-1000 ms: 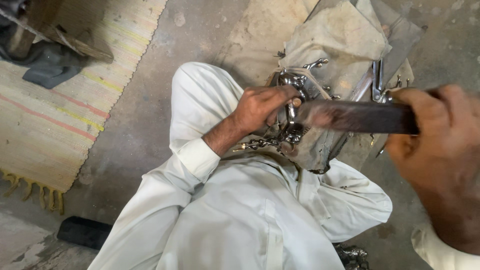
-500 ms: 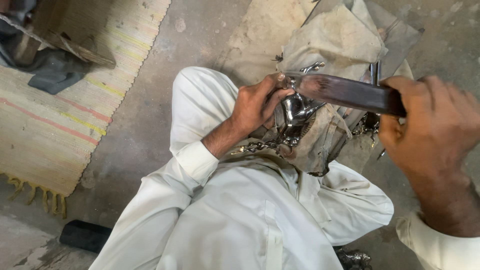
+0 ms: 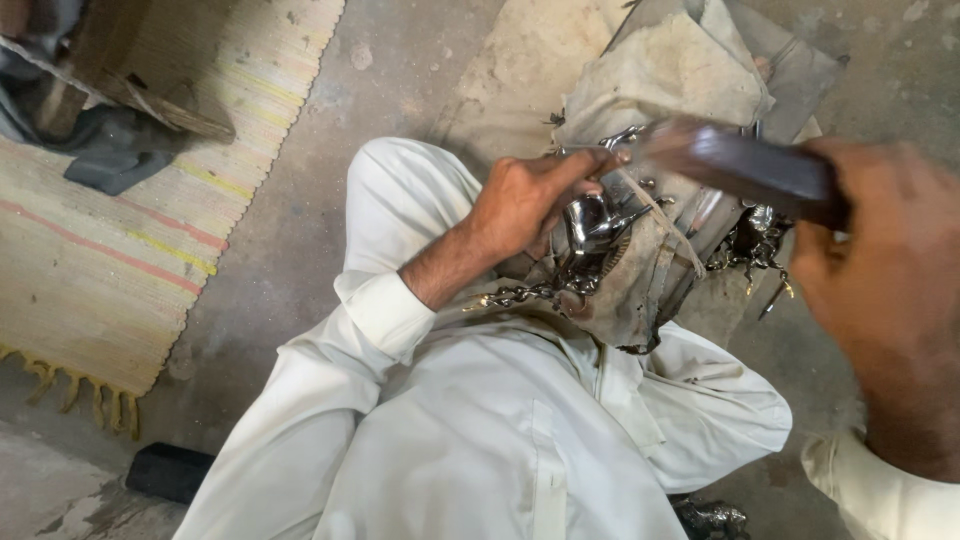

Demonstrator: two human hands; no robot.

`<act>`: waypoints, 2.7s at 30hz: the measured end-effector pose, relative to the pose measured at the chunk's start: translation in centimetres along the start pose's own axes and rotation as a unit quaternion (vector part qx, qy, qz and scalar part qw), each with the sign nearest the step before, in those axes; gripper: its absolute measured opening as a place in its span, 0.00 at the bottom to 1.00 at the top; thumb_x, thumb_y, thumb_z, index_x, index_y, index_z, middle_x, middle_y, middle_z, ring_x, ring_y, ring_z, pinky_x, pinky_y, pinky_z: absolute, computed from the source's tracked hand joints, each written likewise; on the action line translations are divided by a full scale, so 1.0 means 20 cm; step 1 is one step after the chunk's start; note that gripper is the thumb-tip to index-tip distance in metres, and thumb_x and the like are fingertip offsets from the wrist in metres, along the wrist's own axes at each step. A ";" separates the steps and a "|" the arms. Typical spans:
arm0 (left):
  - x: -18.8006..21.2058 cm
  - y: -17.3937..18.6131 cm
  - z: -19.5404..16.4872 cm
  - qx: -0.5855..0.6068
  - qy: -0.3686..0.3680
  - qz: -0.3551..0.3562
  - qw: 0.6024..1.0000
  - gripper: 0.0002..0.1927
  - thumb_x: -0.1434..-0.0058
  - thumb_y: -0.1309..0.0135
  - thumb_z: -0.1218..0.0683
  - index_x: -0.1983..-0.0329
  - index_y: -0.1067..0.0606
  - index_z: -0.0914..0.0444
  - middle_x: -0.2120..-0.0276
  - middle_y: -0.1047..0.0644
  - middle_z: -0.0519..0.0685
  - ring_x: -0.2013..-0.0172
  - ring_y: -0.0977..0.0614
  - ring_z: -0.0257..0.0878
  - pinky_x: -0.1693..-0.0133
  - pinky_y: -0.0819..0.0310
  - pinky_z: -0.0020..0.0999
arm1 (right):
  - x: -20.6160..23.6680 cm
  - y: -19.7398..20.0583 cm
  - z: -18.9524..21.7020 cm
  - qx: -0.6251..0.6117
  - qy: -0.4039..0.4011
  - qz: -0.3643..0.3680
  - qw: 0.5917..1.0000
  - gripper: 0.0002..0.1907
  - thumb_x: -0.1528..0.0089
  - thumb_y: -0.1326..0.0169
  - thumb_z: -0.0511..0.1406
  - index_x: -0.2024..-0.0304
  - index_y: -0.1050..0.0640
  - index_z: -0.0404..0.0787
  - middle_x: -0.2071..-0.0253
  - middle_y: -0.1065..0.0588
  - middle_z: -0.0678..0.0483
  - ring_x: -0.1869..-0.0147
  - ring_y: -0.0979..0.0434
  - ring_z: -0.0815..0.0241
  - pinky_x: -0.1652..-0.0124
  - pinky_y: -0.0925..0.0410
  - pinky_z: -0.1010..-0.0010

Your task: The person sits cross-legged on the floor shaping silver metal animal figurines. They hold a punch against a figurine clamped with a strap, strike the punch with a wooden mallet, then reposition the figurine and pliers between strikes, working over several figurines on a cloth-covered board.

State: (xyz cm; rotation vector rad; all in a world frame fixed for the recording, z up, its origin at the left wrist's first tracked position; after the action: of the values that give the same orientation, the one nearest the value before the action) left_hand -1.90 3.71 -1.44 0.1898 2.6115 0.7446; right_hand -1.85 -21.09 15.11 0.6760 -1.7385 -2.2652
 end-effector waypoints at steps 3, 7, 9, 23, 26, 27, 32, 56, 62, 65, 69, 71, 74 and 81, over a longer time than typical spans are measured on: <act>0.00 0.02 -0.01 0.022 0.000 0.009 1.000 0.23 0.35 0.41 0.60 0.37 0.30 0.59 0.61 0.16 0.48 0.70 0.13 0.38 0.70 0.17 0.33 | 0.03 0.00 -0.05 -0.088 -0.029 -0.029 0.995 0.19 0.32 0.45 0.25 0.39 0.29 0.38 0.49 0.28 0.47 0.46 0.21 0.48 0.48 0.28 0.64; -0.04 0.02 -0.02 -0.023 -0.072 -0.007 0.997 0.27 0.41 0.43 0.64 0.37 0.30 0.60 0.57 0.16 0.49 0.63 0.12 0.40 0.63 0.15 0.33 | 0.02 -0.01 0.00 0.150 0.076 0.005 0.986 0.27 0.53 0.36 0.22 0.50 0.21 0.34 0.63 0.24 0.41 0.62 0.22 0.38 0.60 0.29 0.54; -0.10 -0.02 0.00 -0.064 -0.046 0.023 0.997 0.26 0.40 0.42 0.62 0.37 0.29 0.58 0.61 0.15 0.47 0.68 0.13 0.39 0.66 0.17 0.35 | 0.00 -0.01 0.00 0.104 0.057 -0.002 0.993 0.19 0.41 0.36 0.24 0.48 0.24 0.35 0.58 0.24 0.43 0.56 0.21 0.41 0.52 0.28 0.59; -0.15 0.01 -0.04 -0.104 -0.108 0.069 0.986 0.14 0.38 0.44 0.52 0.49 0.27 0.57 0.67 0.16 0.45 0.68 0.13 0.43 0.68 0.21 0.41 | 0.17 -0.17 -0.23 0.039 -0.029 -0.026 0.998 0.17 0.36 0.35 0.30 0.47 0.26 0.36 0.63 0.22 0.45 0.63 0.19 0.48 0.58 0.28 0.62; -0.20 -0.03 -0.05 -0.146 -0.094 0.118 0.978 0.14 0.36 0.43 0.51 0.48 0.25 0.56 0.71 0.17 0.48 0.72 0.14 0.44 0.69 0.22 0.43 | 0.18 -0.18 -0.22 0.085 -0.012 -0.013 0.996 0.19 0.41 0.35 0.31 0.48 0.24 0.37 0.62 0.21 0.45 0.61 0.19 0.46 0.55 0.28 0.60; -0.21 -0.04 -0.05 -0.150 -0.081 0.127 0.977 0.15 0.36 0.43 0.51 0.47 0.25 0.55 0.72 0.18 0.49 0.72 0.15 0.44 0.69 0.22 0.43 | 0.19 -0.19 -0.25 0.045 -0.073 0.006 0.996 0.17 0.37 0.35 0.32 0.49 0.25 0.37 0.63 0.21 0.45 0.63 0.19 0.48 0.56 0.29 0.61; -0.20 -0.02 -0.07 -0.149 -0.095 0.145 0.974 0.16 0.37 0.43 0.52 0.46 0.25 0.54 0.72 0.17 0.48 0.69 0.14 0.44 0.68 0.22 0.44 | 0.23 -0.26 -0.27 -0.004 -0.088 -0.029 0.996 0.20 0.41 0.34 0.28 0.48 0.26 0.36 0.62 0.23 0.48 0.60 0.23 0.53 0.57 0.31 0.64; 0.17 -0.09 0.09 -0.029 -0.122 -0.144 0.982 0.14 0.34 0.44 0.67 0.46 0.27 0.65 0.57 0.17 0.55 0.64 0.13 0.40 0.64 0.15 0.33 | -0.01 -0.02 0.11 0.254 0.193 -0.018 0.947 0.25 0.49 0.33 0.36 0.47 0.18 0.49 0.63 0.29 0.54 0.60 0.26 0.52 0.55 0.36 0.61; 0.17 -0.10 0.11 0.007 -0.048 -0.127 0.991 0.11 0.32 0.41 0.63 0.49 0.27 0.67 0.69 0.19 0.52 0.72 0.15 0.38 0.69 0.17 0.35 | -0.01 0.01 0.17 0.320 0.210 -0.010 0.924 0.19 0.40 0.31 0.35 0.46 0.17 0.50 0.65 0.31 0.56 0.61 0.27 0.55 0.56 0.37 0.64; 0.15 -0.09 0.11 0.084 0.030 -0.112 0.990 0.12 0.32 0.44 0.64 0.46 0.26 0.68 0.69 0.17 0.52 0.77 0.15 0.35 0.74 0.17 0.32 | 0.01 0.02 0.12 0.249 0.185 -0.013 0.951 0.20 0.40 0.33 0.33 0.45 0.20 0.46 0.62 0.31 0.53 0.58 0.28 0.52 0.53 0.35 0.62; 0.14 -0.04 0.05 0.047 -0.009 -0.177 0.983 0.12 0.30 0.42 0.60 0.46 0.27 0.66 0.63 0.17 0.53 0.68 0.13 0.39 0.67 0.17 0.34 | 0.00 0.02 0.06 0.137 0.151 -0.037 0.978 0.19 0.37 0.41 0.26 0.44 0.23 0.41 0.57 0.31 0.49 0.54 0.29 0.49 0.52 0.36 0.62; 0.13 -0.03 0.02 0.031 -0.049 -0.196 0.979 0.12 0.29 0.42 0.58 0.46 0.28 0.65 0.61 0.18 0.53 0.63 0.12 0.41 0.63 0.15 0.33 | -0.02 0.02 0.08 0.142 0.156 -0.046 0.976 0.20 0.38 0.42 0.25 0.44 0.23 0.40 0.57 0.31 0.48 0.54 0.29 0.48 0.52 0.35 0.61; 0.11 -0.04 0.01 0.018 -0.050 -0.178 0.983 0.10 0.29 0.40 0.56 0.49 0.27 0.63 0.62 0.17 0.51 0.64 0.12 0.40 0.63 0.15 0.33 | -0.06 0.04 0.14 0.198 0.157 -0.019 0.967 0.24 0.45 0.37 0.25 0.45 0.21 0.41 0.59 0.28 0.48 0.55 0.27 0.47 0.54 0.33 0.59; 0.05 0.01 -0.04 0.016 -0.022 -0.141 0.990 0.12 0.31 0.39 0.53 0.49 0.26 0.61 0.65 0.18 0.51 0.68 0.14 0.44 0.68 0.21 0.37 | -0.12 0.09 0.19 0.206 0.101 0.046 0.972 0.29 0.46 0.37 0.26 0.41 0.20 0.41 0.58 0.25 0.46 0.52 0.24 0.44 0.51 0.30 0.59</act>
State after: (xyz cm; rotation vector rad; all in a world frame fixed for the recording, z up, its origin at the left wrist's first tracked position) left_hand -3.21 3.75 -1.00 -0.1495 2.5355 0.5919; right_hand -1.81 -17.35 18.04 0.8472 -2.1044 -1.7175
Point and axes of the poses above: each hand's wrist, its own x-axis away from the middle knuckle, its own y-axis out of the back of the hand, z = x × y, the point moved 4 cm from there along -x, towards the middle knuckle
